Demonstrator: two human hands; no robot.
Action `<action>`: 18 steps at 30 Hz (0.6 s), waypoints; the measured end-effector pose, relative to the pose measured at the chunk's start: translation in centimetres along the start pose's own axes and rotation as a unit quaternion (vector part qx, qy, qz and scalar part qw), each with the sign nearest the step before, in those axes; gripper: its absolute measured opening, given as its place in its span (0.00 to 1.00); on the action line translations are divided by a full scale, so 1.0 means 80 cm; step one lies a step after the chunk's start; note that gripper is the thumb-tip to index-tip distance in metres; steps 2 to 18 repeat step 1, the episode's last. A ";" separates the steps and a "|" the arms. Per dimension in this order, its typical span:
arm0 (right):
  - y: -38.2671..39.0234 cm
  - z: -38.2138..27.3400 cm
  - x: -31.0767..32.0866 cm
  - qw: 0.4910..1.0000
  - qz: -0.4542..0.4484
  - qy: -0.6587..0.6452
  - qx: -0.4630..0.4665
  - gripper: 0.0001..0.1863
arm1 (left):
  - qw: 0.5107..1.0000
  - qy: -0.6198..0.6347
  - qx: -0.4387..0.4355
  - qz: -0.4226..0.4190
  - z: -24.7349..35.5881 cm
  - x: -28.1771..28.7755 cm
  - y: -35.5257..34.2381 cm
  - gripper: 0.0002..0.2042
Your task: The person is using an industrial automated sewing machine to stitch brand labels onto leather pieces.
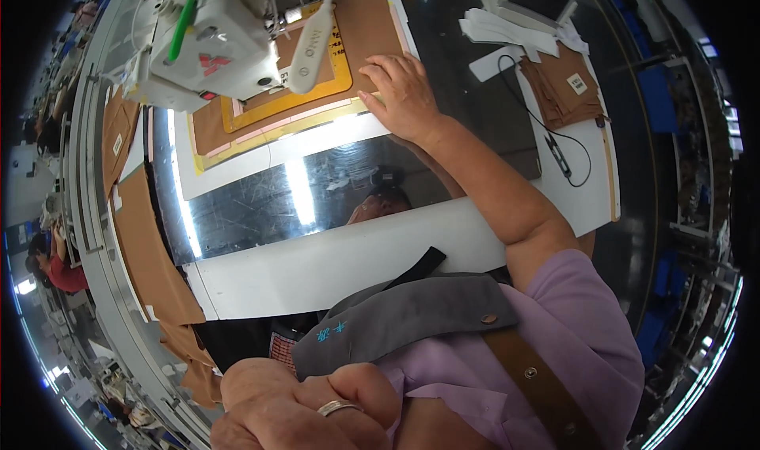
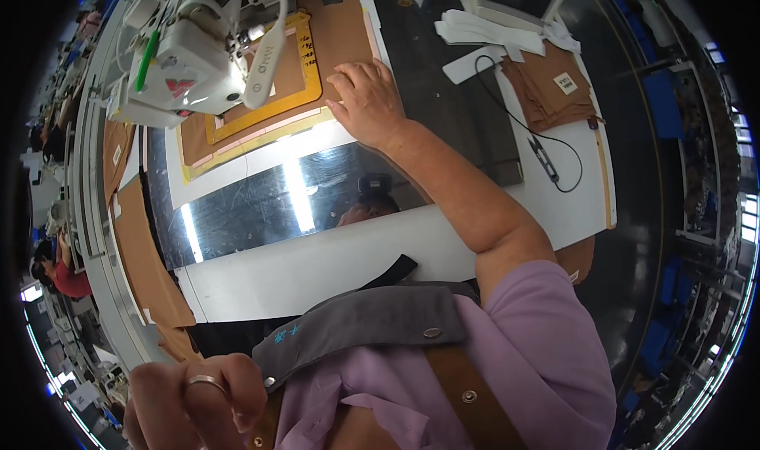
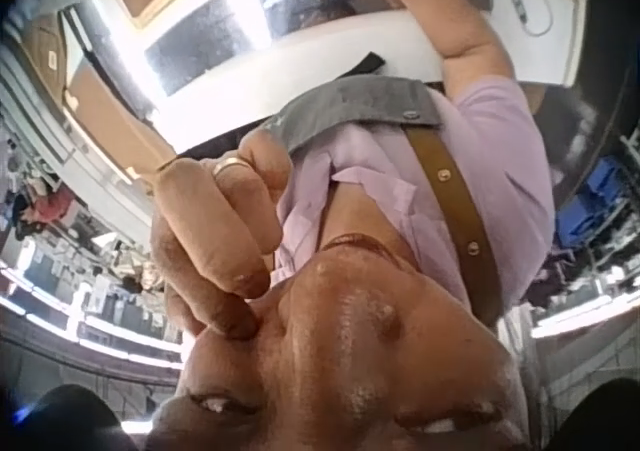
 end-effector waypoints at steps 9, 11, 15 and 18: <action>0.008 0.008 0.004 1.000 -0.013 -0.003 -0.016 0.21 | 1.000 0.004 0.007 -0.011 -0.009 -0.008 -0.003 0.11; 0.008 0.008 0.004 1.000 -0.013 -0.003 -0.016 0.21 | 1.000 0.004 0.007 -0.011 -0.009 -0.008 -0.003 0.11; 0.008 0.008 0.004 1.000 -0.013 -0.003 -0.016 0.21 | 1.000 0.004 0.007 -0.011 -0.009 -0.008 -0.003 0.11; 0.008 0.008 0.004 1.000 -0.013 -0.003 -0.016 0.21 | 1.000 0.004 0.007 -0.011 -0.009 -0.008 -0.003 0.11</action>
Point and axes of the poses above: each hand's wrist, its own y-axis away from the middle knuckle, its own x-axis out of the back of the hand, z = x × y, the point moved 7 cm from there along -y, towards the middle knuckle, and after that the axes turned 13 degrees about y, right-handed, at the moved point
